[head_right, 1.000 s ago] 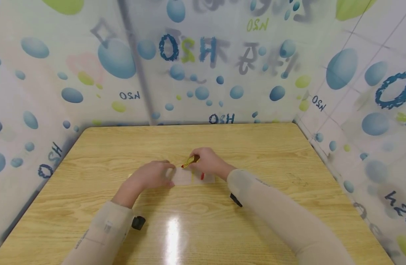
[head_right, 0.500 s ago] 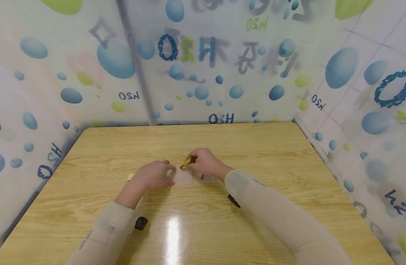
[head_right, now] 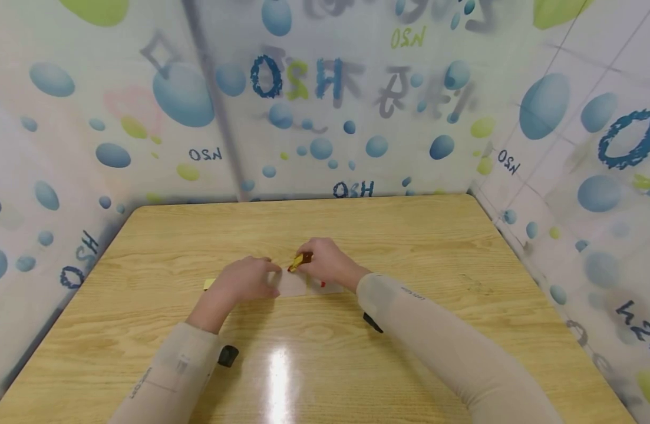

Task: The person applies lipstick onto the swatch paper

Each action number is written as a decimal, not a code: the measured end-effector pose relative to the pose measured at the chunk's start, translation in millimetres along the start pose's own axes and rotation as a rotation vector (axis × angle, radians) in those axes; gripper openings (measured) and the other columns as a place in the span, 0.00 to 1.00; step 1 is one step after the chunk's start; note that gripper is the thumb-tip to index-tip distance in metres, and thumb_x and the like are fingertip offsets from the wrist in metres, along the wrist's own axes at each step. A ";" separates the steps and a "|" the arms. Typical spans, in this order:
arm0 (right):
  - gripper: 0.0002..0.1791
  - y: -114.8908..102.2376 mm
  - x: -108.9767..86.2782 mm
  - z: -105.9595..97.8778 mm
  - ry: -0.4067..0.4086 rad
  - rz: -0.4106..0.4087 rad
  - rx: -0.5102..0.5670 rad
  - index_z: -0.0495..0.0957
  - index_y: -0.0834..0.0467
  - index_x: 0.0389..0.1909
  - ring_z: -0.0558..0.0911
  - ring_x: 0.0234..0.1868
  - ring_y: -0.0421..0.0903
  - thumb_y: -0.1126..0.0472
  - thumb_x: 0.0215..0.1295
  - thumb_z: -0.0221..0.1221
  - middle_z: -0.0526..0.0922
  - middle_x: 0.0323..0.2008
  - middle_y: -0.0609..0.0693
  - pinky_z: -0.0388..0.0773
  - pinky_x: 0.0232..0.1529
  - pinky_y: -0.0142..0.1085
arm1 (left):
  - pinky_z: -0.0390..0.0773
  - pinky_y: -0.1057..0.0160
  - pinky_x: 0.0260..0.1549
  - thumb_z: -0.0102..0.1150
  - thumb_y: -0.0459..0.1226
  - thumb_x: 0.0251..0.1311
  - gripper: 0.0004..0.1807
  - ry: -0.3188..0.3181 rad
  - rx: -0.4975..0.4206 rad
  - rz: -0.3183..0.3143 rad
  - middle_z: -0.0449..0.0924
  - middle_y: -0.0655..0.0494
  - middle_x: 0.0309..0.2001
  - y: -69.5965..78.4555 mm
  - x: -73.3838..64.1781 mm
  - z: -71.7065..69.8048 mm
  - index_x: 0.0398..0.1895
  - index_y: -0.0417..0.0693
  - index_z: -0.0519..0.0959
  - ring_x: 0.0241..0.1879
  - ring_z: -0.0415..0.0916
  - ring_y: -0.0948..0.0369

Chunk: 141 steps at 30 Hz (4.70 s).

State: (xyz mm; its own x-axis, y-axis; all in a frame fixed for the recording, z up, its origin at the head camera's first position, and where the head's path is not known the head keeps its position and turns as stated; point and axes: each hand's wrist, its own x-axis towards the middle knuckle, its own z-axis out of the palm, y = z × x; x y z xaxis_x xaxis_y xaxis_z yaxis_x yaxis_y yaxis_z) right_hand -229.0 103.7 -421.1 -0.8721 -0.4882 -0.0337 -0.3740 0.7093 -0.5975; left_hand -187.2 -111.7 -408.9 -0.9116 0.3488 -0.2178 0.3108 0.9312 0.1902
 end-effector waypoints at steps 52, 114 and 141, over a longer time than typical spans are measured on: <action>0.17 -0.6 -9.1 3.7 -0.025 -0.019 -0.002 0.88 0.58 0.57 0.83 0.41 0.40 0.61 0.69 0.72 0.86 0.46 0.52 0.84 0.43 0.32 | 0.86 0.44 0.55 0.76 0.52 0.62 0.32 -0.017 0.019 -0.021 0.84 0.47 0.66 2.1 -0.5 -2.5 0.69 0.57 0.82 0.61 0.84 0.47; 0.13 -18.1 -25.3 11.5 -0.029 0.025 0.048 0.91 0.57 0.50 0.81 0.39 0.40 0.61 0.65 0.74 0.86 0.41 0.49 0.82 0.38 0.31 | 0.87 0.48 0.49 0.76 0.50 0.63 0.30 -0.009 0.027 -0.013 0.87 0.48 0.61 3.5 -1.2 -3.1 0.67 0.58 0.83 0.52 0.86 0.51; 0.15 -9.0 -9.8 5.8 0.031 0.094 0.009 0.89 0.58 0.54 0.81 0.42 0.43 0.61 0.69 0.71 0.87 0.45 0.52 0.83 0.44 0.36 | 0.87 0.48 0.49 0.77 0.50 0.61 0.29 -0.008 0.036 -0.009 0.87 0.48 0.60 4.2 -0.6 -3.8 0.66 0.57 0.84 0.53 0.86 0.51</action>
State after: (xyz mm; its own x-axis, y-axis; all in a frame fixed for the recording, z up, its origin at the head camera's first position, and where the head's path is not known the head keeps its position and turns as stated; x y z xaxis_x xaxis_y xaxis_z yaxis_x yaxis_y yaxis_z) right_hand -215.2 99.1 -420.0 -0.9126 -0.4036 -0.0656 -0.2871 0.7466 -0.6001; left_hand -186.3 -108.4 -404.3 -0.9121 0.3413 -0.2272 0.3126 0.9374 0.1533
